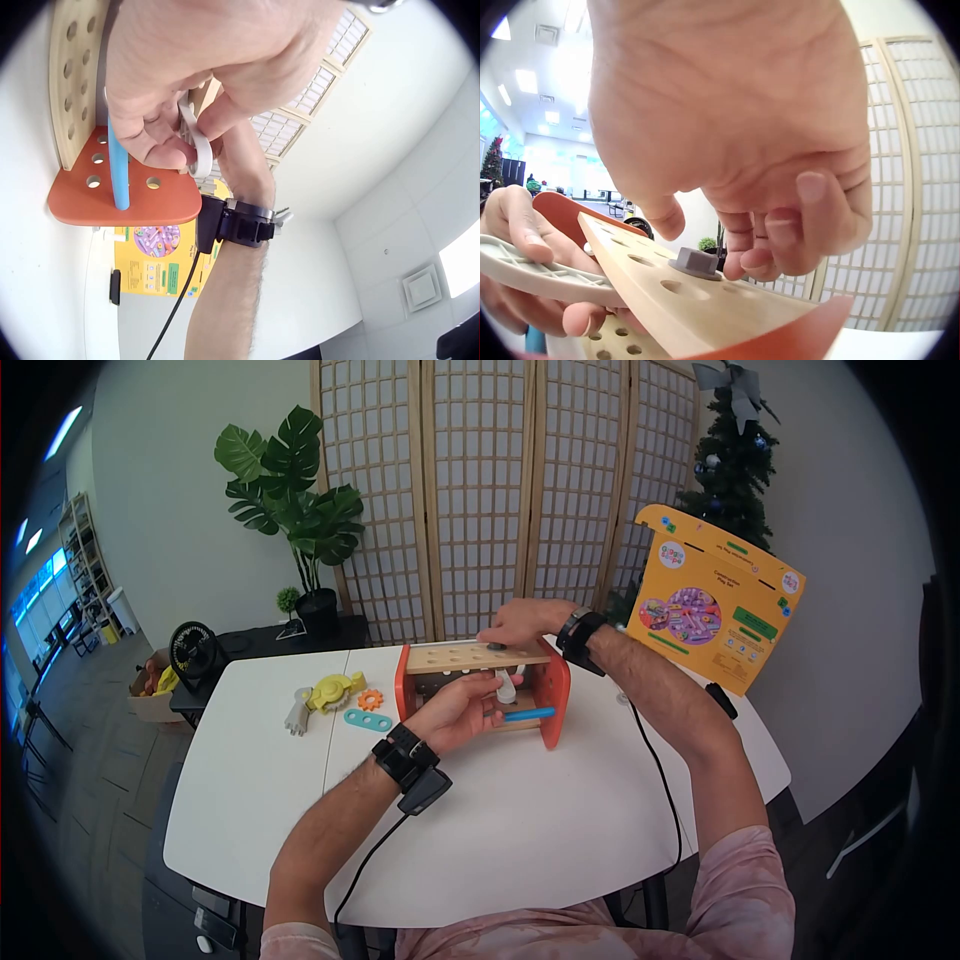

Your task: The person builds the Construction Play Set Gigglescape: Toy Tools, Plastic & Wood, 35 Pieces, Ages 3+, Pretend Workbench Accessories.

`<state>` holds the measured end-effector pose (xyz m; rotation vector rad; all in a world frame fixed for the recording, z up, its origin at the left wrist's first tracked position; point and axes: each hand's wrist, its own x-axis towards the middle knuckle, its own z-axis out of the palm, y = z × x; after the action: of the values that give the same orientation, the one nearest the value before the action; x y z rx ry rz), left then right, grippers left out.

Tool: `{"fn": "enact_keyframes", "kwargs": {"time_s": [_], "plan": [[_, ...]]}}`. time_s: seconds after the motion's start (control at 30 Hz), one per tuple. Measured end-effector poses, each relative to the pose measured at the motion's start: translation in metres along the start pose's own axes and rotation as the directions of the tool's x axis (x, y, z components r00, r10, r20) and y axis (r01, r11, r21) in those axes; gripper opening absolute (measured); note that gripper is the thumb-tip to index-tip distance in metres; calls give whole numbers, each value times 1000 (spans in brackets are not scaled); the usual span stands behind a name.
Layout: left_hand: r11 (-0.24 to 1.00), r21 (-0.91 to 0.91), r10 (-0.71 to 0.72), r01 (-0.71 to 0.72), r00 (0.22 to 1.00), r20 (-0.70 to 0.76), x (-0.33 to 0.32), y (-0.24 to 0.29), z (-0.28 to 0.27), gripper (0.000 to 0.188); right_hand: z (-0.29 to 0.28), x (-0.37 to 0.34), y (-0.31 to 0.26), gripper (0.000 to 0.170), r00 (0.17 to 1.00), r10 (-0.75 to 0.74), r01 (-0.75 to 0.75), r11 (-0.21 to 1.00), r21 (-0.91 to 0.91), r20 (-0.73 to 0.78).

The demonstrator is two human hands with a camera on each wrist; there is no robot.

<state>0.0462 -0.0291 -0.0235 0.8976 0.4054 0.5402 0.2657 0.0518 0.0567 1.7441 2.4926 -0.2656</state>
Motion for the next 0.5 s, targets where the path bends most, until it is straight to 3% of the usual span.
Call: {"fn": "enact_keyframes", "kwargs": {"time_s": [0.13,0.3,0.43,0.5], "plan": [[1000,-6,-2,2,1000,1,0,0,0,26,5,0,3,64,994,-91,92,996,19,-65],[1000,-11,-5,5,1000,-4,0,0,0,28,-7,-3,1,65,991,-59,64,997,-41,121],[1000,-10,-4,5,1000,10,1,0,-1,29,-1,-8,3,65,996,-45,44,999,7,81],[1000,-1,3,-3,1000,3,0,0,0,30,8,0,11,62,991,-135,134,990,42,11]]}}
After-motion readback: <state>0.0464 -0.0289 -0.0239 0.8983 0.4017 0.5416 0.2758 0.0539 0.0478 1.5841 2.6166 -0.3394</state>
